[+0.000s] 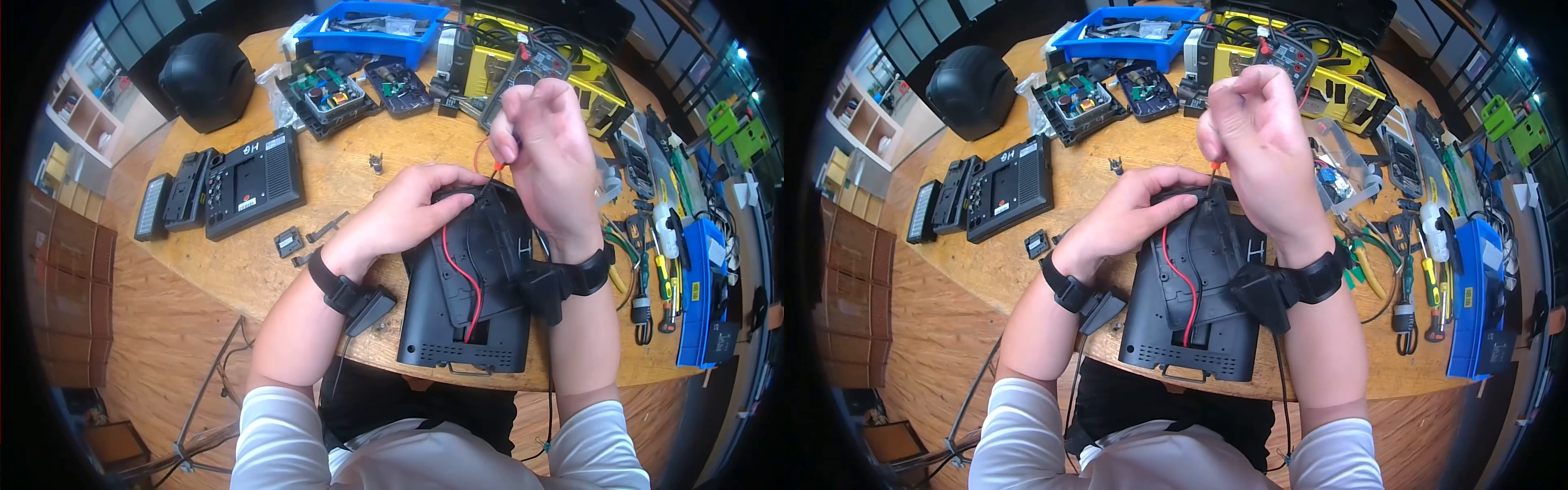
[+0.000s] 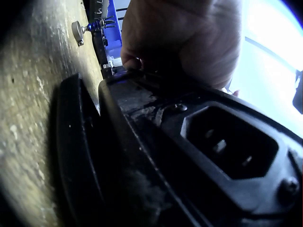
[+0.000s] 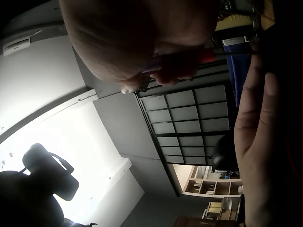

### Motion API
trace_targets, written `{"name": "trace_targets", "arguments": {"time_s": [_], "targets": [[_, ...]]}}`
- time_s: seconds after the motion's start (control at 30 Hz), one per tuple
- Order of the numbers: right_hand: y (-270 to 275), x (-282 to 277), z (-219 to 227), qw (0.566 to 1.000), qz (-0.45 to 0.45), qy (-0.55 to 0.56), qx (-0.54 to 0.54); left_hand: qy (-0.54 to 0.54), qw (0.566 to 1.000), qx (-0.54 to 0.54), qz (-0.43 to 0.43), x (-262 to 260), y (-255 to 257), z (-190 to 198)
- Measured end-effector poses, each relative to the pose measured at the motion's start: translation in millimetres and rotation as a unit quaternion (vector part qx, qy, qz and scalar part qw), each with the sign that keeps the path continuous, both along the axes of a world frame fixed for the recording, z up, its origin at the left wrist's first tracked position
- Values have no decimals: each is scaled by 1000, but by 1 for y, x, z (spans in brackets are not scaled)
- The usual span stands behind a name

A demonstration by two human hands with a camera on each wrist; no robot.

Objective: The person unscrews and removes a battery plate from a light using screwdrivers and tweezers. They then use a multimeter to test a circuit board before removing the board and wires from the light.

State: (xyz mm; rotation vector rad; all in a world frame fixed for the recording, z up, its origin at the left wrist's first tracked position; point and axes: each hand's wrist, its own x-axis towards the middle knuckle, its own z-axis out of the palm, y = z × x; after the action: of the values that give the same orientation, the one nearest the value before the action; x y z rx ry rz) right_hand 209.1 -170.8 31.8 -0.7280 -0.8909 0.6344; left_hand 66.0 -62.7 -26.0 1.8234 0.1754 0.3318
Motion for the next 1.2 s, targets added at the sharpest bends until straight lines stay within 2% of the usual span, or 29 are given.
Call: {"name": "trace_targets", "arguments": {"time_s": [0.07, 0.2, 0.27, 0.5, 0.6, 0.7, 0.73, 0.8, 0.83, 0.87, 0.93, 0.97, 1.0, 1.03, 1.1, 1.2], "targets": [[1, 8, -7, 996, 14, -92, 9, 5, 1000, 9, 8, 0, 0, -1], [3, 7, -8, 997, -14, -77, -1, 24, 1000, -12, 6, -1, 0, 0], [-1, 15, -7, 987, 9, -160, -28, 18, 1000, -3, 7, -1, 0, -1], [0, 21, -10, 989, 44, -141, -21, 10, 1000, -12, -3, -1, 1, 0], [-2, 29, -10, 994, 60, -95, -13, 22, 1000, -13, -6, -2, -1, 4], [-28, 50, 15, 992, 11, -125, 17, 2, 1000, -15, 0, -3, -3, 3], [-41, 48, 30, 987, -101, -119, 31, -3, 1000, -17, 1, -3, -2, 2], [-80, 67, 42, 980, -155, -120, 18, -13, 1000, -22, -13, -2, -2, 3], [-98, 76, 43, 975, -172, -140, -30, -3, 999, -35, -8, -2, -3, 5], [-113, 84, 39, 972, -182, -145, -34, 8, 999, -48, -1, -3, -4, 6], [-137, 94, 22, 930, -191, -204, -241, 5, 999, -52, -10, -2, -3, 4], [-142, 82, 14, 908, -224, -182, -305, 5, 999, -44, -8, -2, -2, 4], [-151, 79, 1, 908, -185, -157, -341, 6, 999, -36, -5, -2, -2, 4], [-160, 73, -10, 884, -177, -174, -396, 2, 999, -40, -5, -2, -2, 3], [-168, 63, -34, 868, -136, -156, -452, 1, 998, -55, -8, -2, -3, 3], [-162, 37, -43, 828, -130, -152, -524, -3, 997, -82, -8, -2, -5, 3]]}}
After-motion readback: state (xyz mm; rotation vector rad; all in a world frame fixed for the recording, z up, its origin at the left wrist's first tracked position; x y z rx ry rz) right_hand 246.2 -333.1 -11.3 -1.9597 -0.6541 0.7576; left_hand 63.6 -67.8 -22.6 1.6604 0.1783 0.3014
